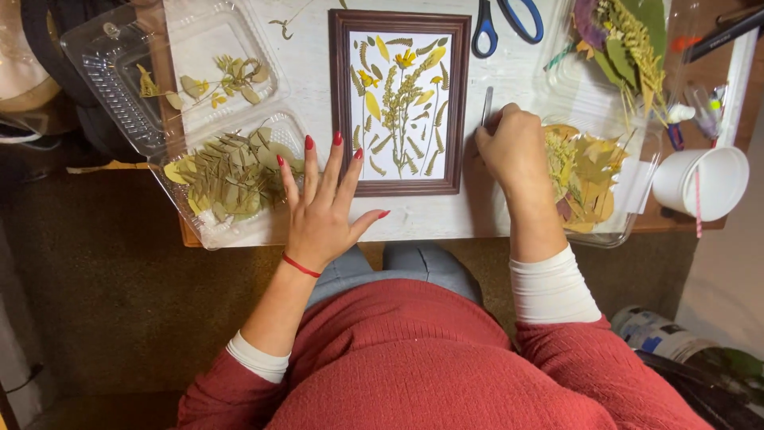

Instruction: The user is making an art frame using dried leaves and flowers.

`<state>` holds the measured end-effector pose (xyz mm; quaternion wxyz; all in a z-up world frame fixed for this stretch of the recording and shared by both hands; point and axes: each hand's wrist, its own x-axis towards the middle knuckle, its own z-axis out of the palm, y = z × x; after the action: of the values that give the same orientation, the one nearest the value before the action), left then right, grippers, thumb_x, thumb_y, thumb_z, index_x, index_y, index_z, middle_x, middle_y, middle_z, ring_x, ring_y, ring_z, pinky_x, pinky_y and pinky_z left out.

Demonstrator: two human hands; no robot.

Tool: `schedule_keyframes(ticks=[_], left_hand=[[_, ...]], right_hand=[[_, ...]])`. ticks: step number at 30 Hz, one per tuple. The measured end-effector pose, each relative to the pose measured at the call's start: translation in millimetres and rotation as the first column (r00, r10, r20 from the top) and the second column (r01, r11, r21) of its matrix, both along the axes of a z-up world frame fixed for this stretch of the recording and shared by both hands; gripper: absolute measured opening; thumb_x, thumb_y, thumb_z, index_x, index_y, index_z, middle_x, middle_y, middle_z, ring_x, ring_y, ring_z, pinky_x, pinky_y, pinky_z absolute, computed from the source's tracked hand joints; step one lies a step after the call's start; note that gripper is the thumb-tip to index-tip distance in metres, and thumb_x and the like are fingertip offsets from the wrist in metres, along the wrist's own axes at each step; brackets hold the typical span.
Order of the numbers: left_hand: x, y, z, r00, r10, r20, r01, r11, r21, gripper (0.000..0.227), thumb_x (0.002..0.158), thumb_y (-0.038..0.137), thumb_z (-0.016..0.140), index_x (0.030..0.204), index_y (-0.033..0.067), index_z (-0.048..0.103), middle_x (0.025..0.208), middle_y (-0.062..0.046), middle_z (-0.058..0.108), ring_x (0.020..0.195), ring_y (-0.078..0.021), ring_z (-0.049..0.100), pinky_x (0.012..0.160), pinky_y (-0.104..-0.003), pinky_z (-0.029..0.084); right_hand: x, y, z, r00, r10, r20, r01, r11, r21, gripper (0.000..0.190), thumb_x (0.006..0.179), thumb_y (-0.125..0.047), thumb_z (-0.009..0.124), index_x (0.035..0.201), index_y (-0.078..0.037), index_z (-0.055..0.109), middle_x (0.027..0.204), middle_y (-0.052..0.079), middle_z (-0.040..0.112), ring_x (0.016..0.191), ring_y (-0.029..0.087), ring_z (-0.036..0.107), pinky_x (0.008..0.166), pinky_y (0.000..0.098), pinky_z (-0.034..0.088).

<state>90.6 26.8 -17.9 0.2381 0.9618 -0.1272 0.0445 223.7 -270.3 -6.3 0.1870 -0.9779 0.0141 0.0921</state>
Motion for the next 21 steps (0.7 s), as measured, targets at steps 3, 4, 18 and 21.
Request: schedule_keyframes(ticks=[3,4,18,21], left_hand=[[0.6,1.9,-2.0,0.999,-0.042,-0.014,0.042,0.999,0.033,0.089,0.092,0.066,0.071,0.157,0.0096,0.049,0.171,-0.014,0.025,0.158,-0.0446,0.015,0.12,-0.075,0.004],[1.0,0.3,-3.5,0.999,-0.043,-0.018,0.044,0.999,0.03,0.089,0.092,0.066,0.071,0.157,0.0096,0.049,0.171,-0.014,0.025,0.158,-0.0446,0.015,0.12,-0.075,0.004],[3.8,-36.7,-24.8,0.99,-0.137,-0.041,0.138,0.99,0.04,0.089,0.091,0.072,0.064,0.157,0.0131,0.052,0.169,-0.015,0.029,0.157,-0.0426,0.017,0.115,-0.081,0.009],[11.0,-47.3,-21.3,0.988,-0.15,-0.043,0.152,0.987,0.06,0.09,0.091,0.075,0.063,0.155,0.0123,0.052,0.168,-0.015,0.031,0.156,-0.0429,0.019,0.114,-0.081,0.01]], right_hand=[[6.2,1.4,-2.0,0.996,-0.047,-0.073,0.047,0.999,-0.007,0.03,0.086,-0.017,0.08,0.095,0.01,0.071,0.084,0.028,0.071,0.078,0.04,0.072,0.075,0.0443,0.059],[6.7,3.7,4.2,0.996,-0.049,-0.077,0.048,0.999,-0.01,0.03,0.086,-0.017,0.08,0.095,0.01,0.071,0.084,0.028,0.071,0.078,0.04,0.072,0.075,0.0443,0.059],[3.7,-39.2,-5.4,0.993,-0.112,0.027,0.086,0.879,0.469,0.008,0.097,0.003,0.071,0.101,0.003,0.064,0.089,0.01,0.073,0.076,0.012,0.071,0.066,0.0252,0.061],[6.8,-42.4,-14.3,0.993,-0.117,0.007,0.088,0.779,0.621,0.012,0.101,0.006,0.07,0.107,0.003,0.06,0.092,0.01,0.071,0.078,0.011,0.071,0.067,0.0241,0.063]])
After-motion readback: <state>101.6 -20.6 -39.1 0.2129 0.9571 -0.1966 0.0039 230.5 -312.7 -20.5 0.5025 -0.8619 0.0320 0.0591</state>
